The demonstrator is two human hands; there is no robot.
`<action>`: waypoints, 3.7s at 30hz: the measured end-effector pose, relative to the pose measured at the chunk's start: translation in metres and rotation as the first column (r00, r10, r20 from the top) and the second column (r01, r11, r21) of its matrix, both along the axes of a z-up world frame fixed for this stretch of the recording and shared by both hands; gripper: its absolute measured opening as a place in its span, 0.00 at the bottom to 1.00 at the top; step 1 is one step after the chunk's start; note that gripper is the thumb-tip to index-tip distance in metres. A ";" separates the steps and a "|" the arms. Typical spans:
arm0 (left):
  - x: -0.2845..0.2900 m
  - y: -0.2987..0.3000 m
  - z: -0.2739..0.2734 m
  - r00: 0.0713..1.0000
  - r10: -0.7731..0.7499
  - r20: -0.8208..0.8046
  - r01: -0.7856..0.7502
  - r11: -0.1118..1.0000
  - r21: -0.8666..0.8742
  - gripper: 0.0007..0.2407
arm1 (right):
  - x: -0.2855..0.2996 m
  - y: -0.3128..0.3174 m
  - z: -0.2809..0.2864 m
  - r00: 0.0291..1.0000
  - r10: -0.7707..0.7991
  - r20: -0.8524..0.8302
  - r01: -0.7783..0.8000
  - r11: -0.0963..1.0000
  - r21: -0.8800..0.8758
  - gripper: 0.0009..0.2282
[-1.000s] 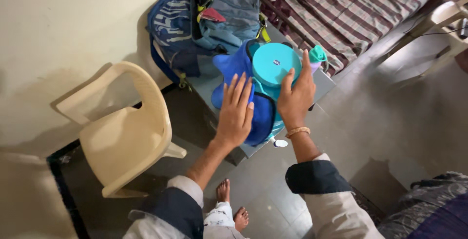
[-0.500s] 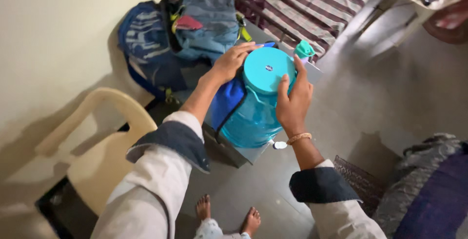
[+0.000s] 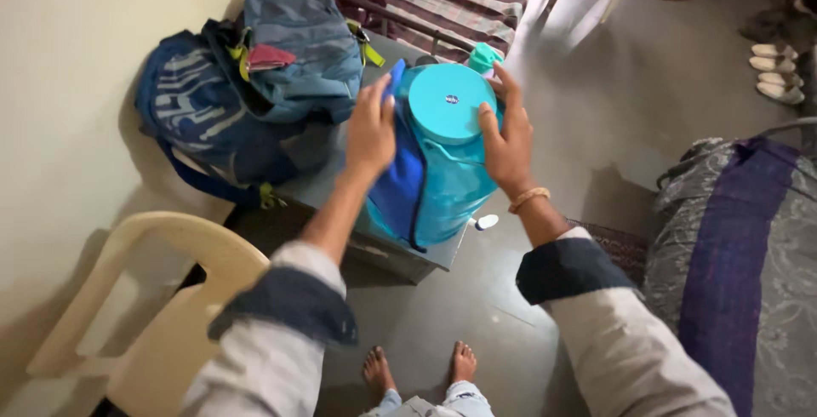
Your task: The person wipes the exterior of a purple water bottle and a large blue water dispenser using a blue cloth. The person handles the bottles one at a time, wiping them thoroughly before placing them back on the table.
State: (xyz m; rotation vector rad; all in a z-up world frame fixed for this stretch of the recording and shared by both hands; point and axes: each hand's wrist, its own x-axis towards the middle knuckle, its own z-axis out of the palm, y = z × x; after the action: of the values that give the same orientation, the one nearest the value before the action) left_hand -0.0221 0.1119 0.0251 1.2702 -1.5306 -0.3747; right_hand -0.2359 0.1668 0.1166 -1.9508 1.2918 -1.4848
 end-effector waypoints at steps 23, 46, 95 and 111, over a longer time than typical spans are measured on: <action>0.015 -0.152 -0.052 0.732 -0.219 -0.645 0.619 0.610 0.496 0.17 | 0.001 0.007 0.004 0.996 -0.041 -0.084 0.046 0.998 0.052 0.21; 0.020 -0.040 0.009 0.935 -0.300 0.186 0.311 0.950 -0.030 0.17 | 0.010 -0.003 0.000 0.994 -0.093 -0.062 0.094 0.995 0.018 0.21; -0.026 0.149 0.076 0.989 -0.133 0.067 0.143 0.974 -0.176 0.09 | 0.022 0.005 -0.006 0.885 -0.437 -0.160 0.395 0.887 -0.238 0.11; -0.086 0.088 0.117 0.952 -0.279 0.125 0.300 0.928 -0.221 0.07 | 0.044 0.105 -0.063 0.939 -0.315 0.140 0.315 0.949 0.024 0.25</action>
State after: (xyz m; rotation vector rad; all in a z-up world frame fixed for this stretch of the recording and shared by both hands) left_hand -0.1082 0.1995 0.1424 0.8857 -1.7903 -0.3137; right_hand -0.1916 0.2717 0.0538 -1.6571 1.5944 -1.7347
